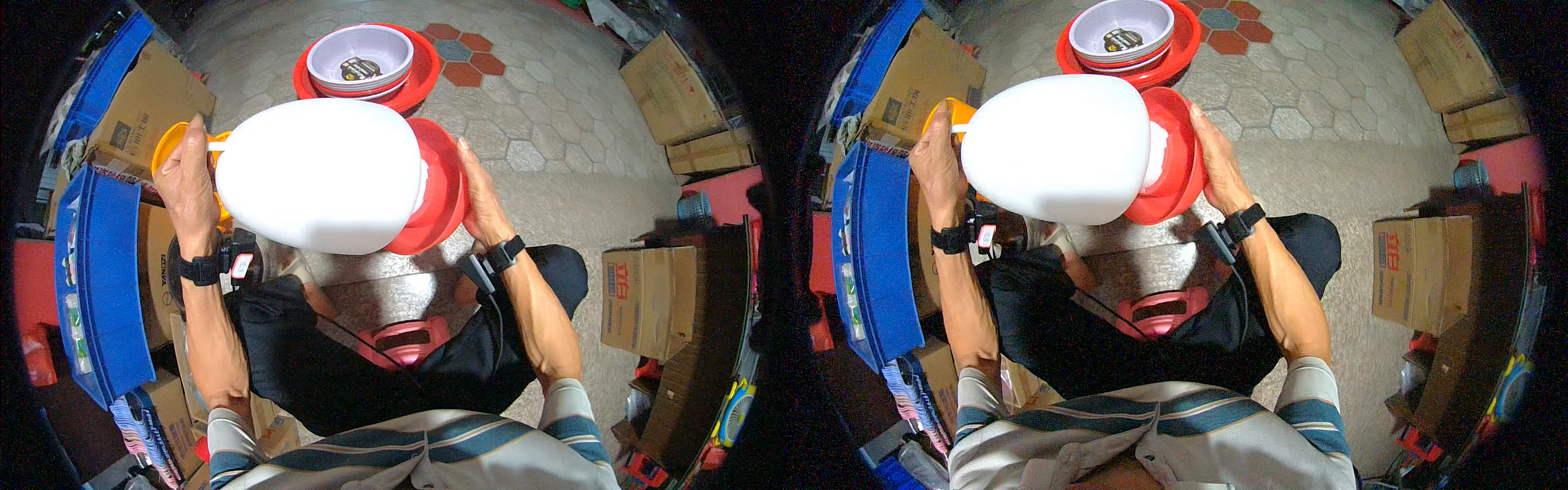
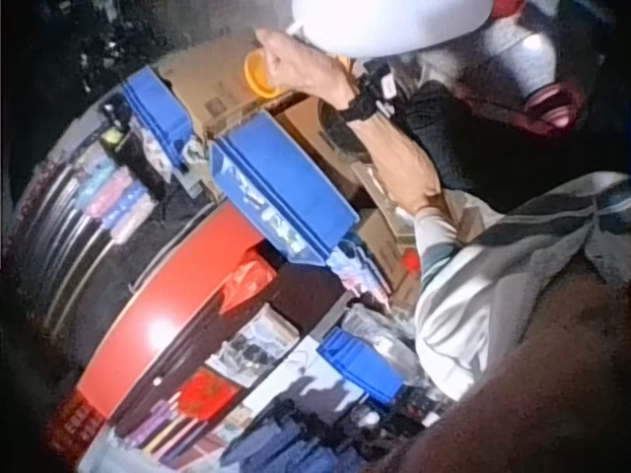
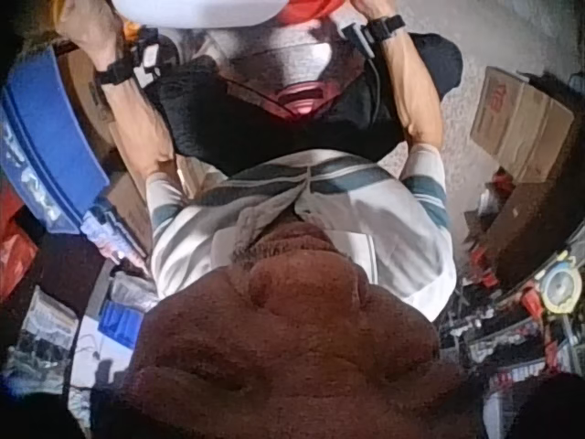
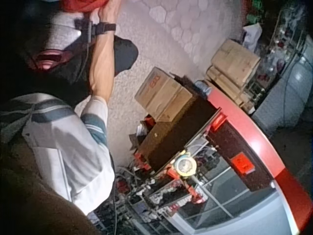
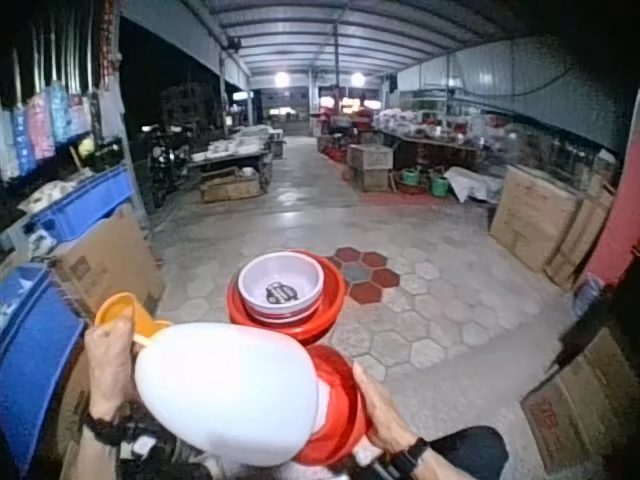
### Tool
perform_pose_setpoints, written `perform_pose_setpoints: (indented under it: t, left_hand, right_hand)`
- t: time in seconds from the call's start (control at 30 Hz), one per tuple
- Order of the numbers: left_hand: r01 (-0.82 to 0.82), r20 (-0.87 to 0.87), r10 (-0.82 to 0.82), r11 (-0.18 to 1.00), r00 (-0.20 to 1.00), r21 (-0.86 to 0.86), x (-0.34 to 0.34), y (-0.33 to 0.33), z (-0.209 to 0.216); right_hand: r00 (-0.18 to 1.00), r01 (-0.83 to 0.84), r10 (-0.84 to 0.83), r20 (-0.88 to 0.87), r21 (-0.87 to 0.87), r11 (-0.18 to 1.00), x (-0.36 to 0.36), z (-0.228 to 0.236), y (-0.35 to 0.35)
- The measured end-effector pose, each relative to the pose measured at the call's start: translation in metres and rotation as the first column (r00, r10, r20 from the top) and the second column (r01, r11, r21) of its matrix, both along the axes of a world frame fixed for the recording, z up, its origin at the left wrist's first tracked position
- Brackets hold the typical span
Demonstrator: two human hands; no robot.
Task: The person assembles a poultry feeder by placing a white water reservoir onto a red base and then onto a yellow base. They then use a cloth to wipe the inside of a black pot containing a metal strainer and place the cloth inside the pot.
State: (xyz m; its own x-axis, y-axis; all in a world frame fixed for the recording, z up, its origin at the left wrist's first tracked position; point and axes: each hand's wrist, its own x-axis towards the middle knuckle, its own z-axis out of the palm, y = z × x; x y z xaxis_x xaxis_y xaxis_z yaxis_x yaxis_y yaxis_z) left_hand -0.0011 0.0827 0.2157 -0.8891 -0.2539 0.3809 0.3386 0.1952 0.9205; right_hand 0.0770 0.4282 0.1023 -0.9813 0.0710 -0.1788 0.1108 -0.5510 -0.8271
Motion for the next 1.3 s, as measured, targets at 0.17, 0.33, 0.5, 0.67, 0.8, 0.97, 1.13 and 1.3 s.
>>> perform_pose_setpoints:
  t: [0.17,0.33,0.5,0.67,0.8,0.97,1.13,1.3]
  left_hand:
    - [-0.008,0.100,-0.006,0.990,0.995,0.141,-0.008,-0.002,-0.001]
    - [-0.058,0.207,0.036,0.993,0.978,0.103,-0.007,0.003,0.001]
    - [0.079,0.298,-0.121,0.986,0.947,0.149,-0.009,0.002,-0.002]
    - [0.313,0.194,-0.322,0.947,0.927,0.078,-0.005,-0.002,0.000]
    - [0.288,0.123,-0.291,0.957,0.949,0.041,0.003,0.007,0.001]
    - [0.179,0.128,-0.180,0.984,0.975,0.019,0.006,0.013,0.002]
    - [0.100,0.114,-0.109,0.992,0.987,0.074,0.005,0.015,-0.001]
    - [0.085,0.130,-0.089,0.996,0.988,0.036,0.003,0.015,0.003]
  right_hand:
    - [1.000,0.020,-0.022,0.023,0.083,0.996,0.006,-0.001,-0.003]
    - [0.997,-0.006,-0.003,0.076,0.115,0.993,0.008,-0.005,-0.005]
    - [0.982,0.053,-0.083,0.170,0.171,0.984,0.007,-0.014,-0.003]
    - [0.965,0.156,-0.182,0.188,0.143,0.977,0.001,-0.019,0.002]
    - [0.963,0.156,-0.183,0.200,0.143,0.977,0.000,-0.015,0.002]
    - [0.960,0.113,-0.145,0.239,0.141,0.984,0.000,-0.009,-0.002]
    - [0.962,0.087,-0.137,0.235,0.210,0.974,-0.001,-0.011,-0.004]
    - [0.974,0.096,-0.119,0.193,0.123,0.988,-0.005,-0.017,0.000]
